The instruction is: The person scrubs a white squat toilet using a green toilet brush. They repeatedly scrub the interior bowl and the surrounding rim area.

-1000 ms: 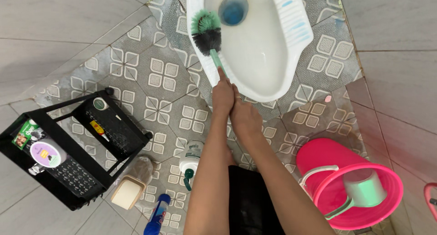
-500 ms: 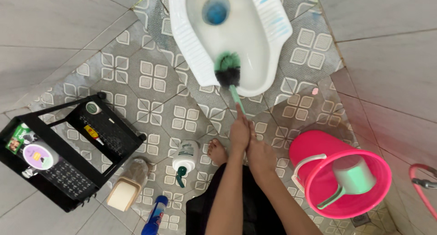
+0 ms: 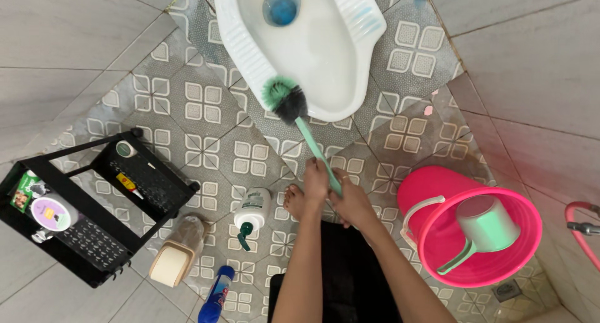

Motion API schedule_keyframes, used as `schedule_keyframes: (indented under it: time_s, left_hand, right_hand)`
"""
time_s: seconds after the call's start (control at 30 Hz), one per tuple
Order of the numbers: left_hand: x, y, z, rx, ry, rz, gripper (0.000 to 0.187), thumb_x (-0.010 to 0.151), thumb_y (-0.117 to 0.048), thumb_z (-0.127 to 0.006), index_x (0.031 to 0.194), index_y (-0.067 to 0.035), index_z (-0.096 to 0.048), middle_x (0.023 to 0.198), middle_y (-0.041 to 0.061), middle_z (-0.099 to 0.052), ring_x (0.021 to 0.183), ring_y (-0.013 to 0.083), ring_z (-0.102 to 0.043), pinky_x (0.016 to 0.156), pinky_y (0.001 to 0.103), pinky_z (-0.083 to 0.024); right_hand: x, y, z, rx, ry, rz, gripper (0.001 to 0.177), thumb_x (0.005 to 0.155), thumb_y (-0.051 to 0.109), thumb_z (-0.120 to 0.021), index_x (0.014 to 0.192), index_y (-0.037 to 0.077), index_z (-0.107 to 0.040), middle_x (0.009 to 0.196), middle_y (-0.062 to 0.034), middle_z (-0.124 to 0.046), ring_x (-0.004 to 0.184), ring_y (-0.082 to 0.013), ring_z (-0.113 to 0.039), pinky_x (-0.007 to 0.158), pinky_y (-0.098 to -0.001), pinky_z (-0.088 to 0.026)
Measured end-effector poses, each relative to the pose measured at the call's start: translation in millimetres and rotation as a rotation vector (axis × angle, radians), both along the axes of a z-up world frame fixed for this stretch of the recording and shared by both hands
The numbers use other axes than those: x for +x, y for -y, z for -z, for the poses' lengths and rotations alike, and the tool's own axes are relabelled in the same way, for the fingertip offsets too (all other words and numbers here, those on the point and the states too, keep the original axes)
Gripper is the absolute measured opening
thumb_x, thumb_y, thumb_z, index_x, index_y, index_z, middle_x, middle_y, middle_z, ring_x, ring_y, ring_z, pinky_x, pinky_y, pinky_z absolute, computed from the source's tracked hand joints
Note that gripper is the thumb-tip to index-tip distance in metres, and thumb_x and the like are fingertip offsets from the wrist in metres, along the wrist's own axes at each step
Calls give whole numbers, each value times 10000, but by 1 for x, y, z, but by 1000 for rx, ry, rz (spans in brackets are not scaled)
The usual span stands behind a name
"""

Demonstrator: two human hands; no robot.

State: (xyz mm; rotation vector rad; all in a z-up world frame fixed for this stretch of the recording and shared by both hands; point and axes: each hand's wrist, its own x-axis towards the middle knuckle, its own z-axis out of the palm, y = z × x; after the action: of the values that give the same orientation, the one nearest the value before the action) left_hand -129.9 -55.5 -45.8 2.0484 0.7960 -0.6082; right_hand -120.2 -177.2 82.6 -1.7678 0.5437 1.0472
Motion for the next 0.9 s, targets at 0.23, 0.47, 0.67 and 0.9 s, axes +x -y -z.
schedule_keyframes:
  time_s: [0.23,0.47,0.67,0.9]
  left_hand:
    - [59,19,-17,239,-296,192,553,1045,-447,-434,1267,57,-388,1079,310,-691,1095,479,-659,1029,587,-445]
    - [27,40,4,223,-274,313,455,1069,-295,-366,1295,96,-314,1053,304,-714,1002,472,-716,881,534,-581]
    - [4,53,7,230,-316,263,439,1070,-322,-371,1240,83,-389,1011,317,-718,975,494,-704,871,542,-565]
    - [16,10,-3,306,-316,238,565,1016,-438,-482,1052,104,-636,1033,368,-677,1038,511,-662,926,553,-532]
  right_hand:
    - [16,-3,-6,-43,-179,126,402,996,369,-536,1107,1,-654,545,-156,-614,377,-286,-583,372,-439,-442]
    - [-23,3,13,-39,-320,315,214,1023,254,-537,1072,74,-641,538,-104,-560,347,-219,-501,326,-396,-368]
    - [-30,9,6,-66,-323,335,144,1031,212,-526,1162,203,-585,559,-105,-531,363,-234,-464,331,-406,-327]
    - [-6,-7,5,-109,-258,168,216,976,216,-584,1177,144,-614,605,-154,-602,411,-281,-549,356,-431,-399]
